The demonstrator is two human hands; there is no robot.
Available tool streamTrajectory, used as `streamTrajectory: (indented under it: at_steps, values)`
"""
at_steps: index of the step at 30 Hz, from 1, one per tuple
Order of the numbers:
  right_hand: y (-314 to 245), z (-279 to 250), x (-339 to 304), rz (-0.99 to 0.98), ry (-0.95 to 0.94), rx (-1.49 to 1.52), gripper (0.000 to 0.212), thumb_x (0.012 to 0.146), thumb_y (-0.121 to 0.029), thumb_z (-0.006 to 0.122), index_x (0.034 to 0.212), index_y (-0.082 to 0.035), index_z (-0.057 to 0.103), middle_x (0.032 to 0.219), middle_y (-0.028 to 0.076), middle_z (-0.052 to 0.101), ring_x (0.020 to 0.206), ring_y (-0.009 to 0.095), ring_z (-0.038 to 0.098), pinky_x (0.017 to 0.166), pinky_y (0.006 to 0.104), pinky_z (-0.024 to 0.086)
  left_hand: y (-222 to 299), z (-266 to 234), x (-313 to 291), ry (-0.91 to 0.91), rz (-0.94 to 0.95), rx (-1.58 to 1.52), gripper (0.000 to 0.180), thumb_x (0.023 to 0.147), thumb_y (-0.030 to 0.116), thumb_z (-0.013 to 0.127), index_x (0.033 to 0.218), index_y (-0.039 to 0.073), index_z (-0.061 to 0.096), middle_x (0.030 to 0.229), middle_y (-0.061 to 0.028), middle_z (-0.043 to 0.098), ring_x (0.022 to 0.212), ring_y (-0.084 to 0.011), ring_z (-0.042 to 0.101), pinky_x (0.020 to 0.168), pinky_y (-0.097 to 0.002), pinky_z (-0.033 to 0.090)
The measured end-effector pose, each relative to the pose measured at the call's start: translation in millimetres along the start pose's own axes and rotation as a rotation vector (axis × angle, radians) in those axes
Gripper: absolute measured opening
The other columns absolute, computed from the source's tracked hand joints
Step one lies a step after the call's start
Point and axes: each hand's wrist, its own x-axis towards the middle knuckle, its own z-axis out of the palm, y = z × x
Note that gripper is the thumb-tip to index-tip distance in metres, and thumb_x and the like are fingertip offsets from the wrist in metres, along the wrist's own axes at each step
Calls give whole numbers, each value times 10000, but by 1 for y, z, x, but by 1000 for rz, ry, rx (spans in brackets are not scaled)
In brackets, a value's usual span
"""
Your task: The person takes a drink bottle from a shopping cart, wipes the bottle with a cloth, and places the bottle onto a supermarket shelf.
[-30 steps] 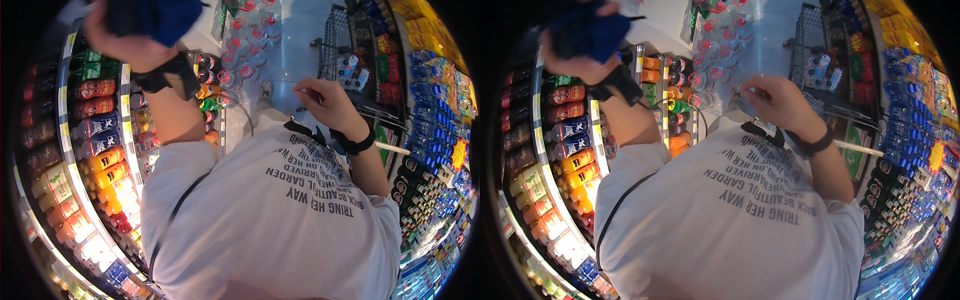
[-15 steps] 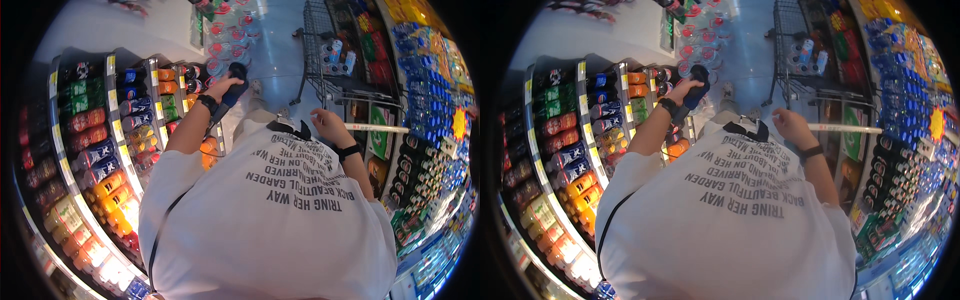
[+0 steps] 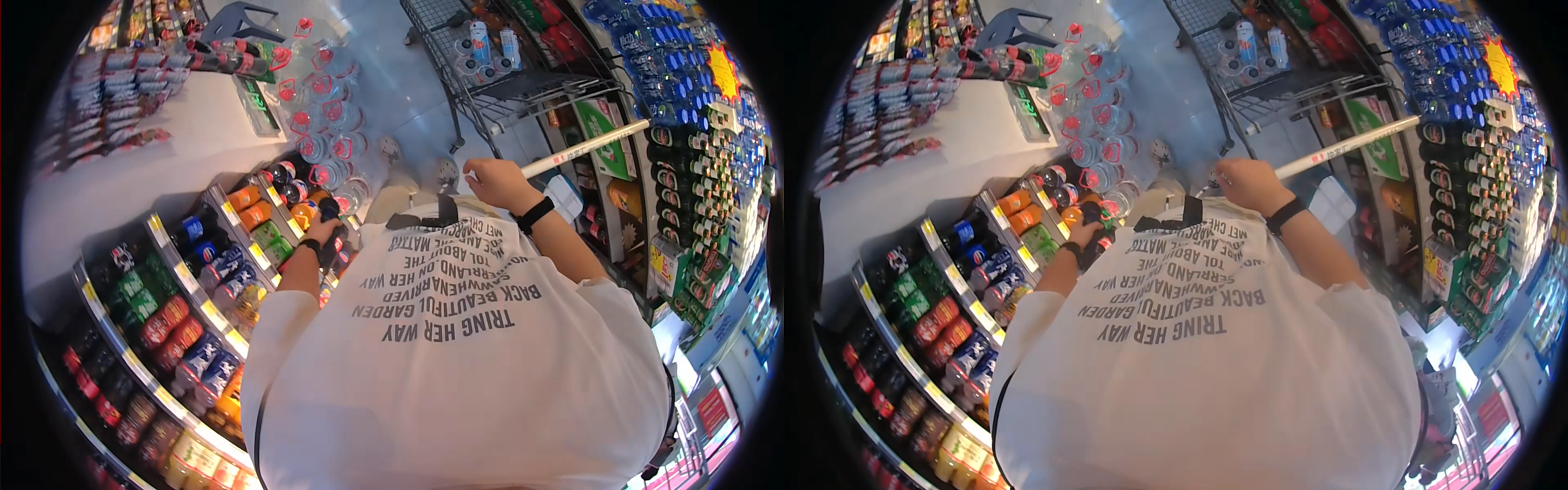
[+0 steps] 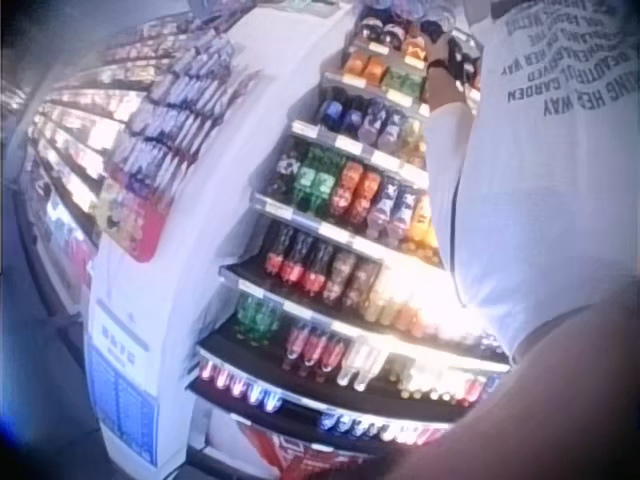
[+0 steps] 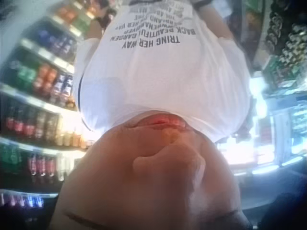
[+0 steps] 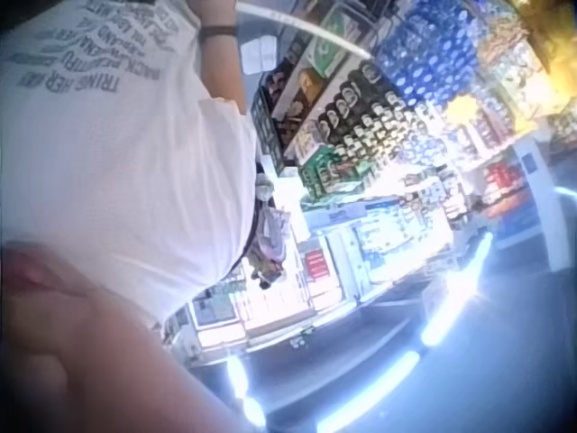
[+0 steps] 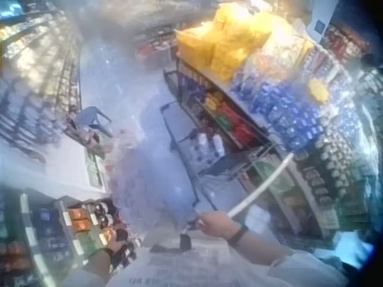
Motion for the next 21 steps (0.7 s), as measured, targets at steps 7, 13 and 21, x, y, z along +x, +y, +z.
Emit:
streamTrajectory:
  at_steps: [7, 13, 21]
  values:
    - [-42, 10, 59, -98, -209, 39, 216, 805, -283, 640, 927, -105, 663, 794, 107, 665, 780, 317, 650, 704, 432, 508, -10, -21, 51, -69, 209, 133, 716, 635, 261, 773, 1261, 8, 533, 1060, -152, 642, 948, -248, 627, 810, -357, 506]
    - [-61, 10, 137, -139, -94, 13, 166, 823, -242, 665, 927, -112, 658, 750, 70, 642, 700, 242, 639, 633, 356, 492, 74, -57, 98, -62, 295, 168, 601, 644, 258, 767, 1149, -5, 574, 1020, -160, 657, 916, -254, 639, 812, -368, 505]
    - [41, -5, 230, 431, 308, 821, 183, 873, -195, 631, 920, -21, 666, 688, 34, 616, 627, 103, 592, 533, 275, 458, 76, -63, 155, -110, 418, 102, 650, 636, 309, 789, 1165, -9, 584, 1034, -173, 648, 894, -263, 629, 810, -368, 499]
